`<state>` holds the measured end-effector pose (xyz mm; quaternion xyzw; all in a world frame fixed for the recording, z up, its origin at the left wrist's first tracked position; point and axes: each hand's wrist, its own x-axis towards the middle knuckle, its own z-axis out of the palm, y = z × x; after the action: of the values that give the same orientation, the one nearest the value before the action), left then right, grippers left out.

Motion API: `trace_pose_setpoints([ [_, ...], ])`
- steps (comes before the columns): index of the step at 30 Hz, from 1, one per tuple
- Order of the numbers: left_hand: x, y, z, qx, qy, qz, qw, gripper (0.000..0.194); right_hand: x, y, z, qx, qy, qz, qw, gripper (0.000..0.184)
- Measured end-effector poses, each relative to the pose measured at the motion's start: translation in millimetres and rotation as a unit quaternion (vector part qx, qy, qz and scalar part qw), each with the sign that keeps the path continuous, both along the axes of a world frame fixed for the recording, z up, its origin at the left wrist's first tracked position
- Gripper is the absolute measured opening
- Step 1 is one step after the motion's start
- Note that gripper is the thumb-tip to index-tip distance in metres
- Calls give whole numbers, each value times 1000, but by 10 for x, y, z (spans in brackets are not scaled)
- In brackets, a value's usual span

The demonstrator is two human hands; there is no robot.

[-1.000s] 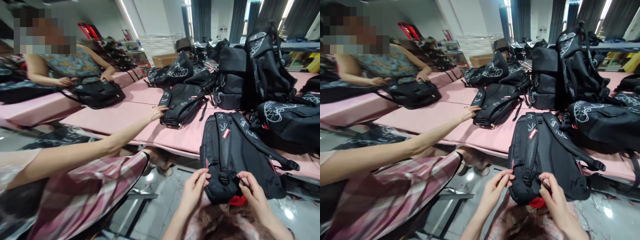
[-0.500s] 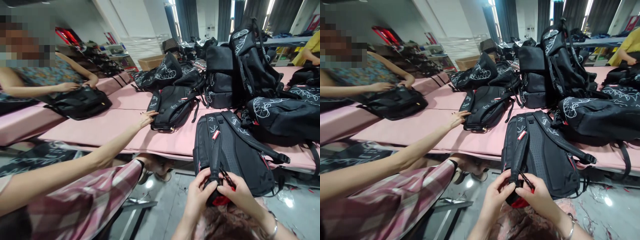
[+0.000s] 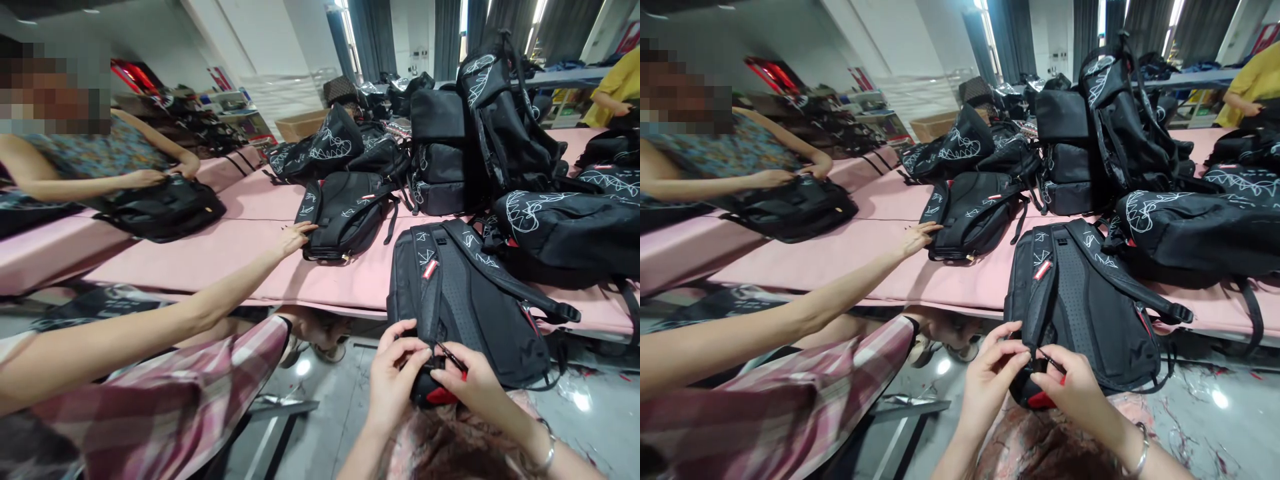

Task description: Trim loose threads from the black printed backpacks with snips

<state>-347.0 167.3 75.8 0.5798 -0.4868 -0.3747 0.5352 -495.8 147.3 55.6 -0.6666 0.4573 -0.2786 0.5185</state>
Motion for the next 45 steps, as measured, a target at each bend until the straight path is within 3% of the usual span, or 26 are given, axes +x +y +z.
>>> trace_pose_setpoints([
  [3, -27, -26, -16, -15, 5, 58, 998, 11, -96, -30, 131, -35, 24, 0, 999, 33],
  [6, -77, -39, -28, -12, 49, 107, 993, 14, -239, -104, 293, -154, 74, -16, 985, 24],
  [11, -153, -57, -42, -22, 84, 135, 987, 13, -359, -270, 526, -347, 196, 61, 915, 20],
  [16, -183, -65, -53, -63, 13, 127, 990, 11, -313, -332, 734, -412, 315, 126, 846, 11],
  [20, -195, -64, -52, -77, -27, 123, 989, 11, -293, -323, 782, -428, 345, 141, 823, 8],
  [22, -198, -69, -60, -73, -7, 125, 989, 12, -309, -325, 747, -419, 336, 139, 832, 8],
  [28, -180, -82, -74, 0, 131, 121, 984, 20, -352, -375, 634, -352, 245, 135, 893, 12],
  [34, -182, -81, -38, -30, 93, 109, 989, 18, -237, -402, 754, -362, 317, 165, 861, 9],
  [37, -199, -72, -28, -21, 126, 113, 985, 21, -240, -409, 767, -360, 310, 167, 864, 9],
  [39, -195, -67, -26, 20, 219, 116, 968, 24, -285, -415, 724, -345, 268, 155, 886, 11],
  [41, -168, -67, -24, 52, 337, 106, 934, 30, -339, -418, 642, -302, 189, 120, 927, 14],
  [43, -124, -79, -13, 57, 427, 84, 899, 38, -370, -411, 525, -216, 89, 82, 969, 16],
  [45, -73, -107, 15, 61, 462, 64, 882, 41, -354, -389, 384, -116, 3, 58, 992, 33],
])
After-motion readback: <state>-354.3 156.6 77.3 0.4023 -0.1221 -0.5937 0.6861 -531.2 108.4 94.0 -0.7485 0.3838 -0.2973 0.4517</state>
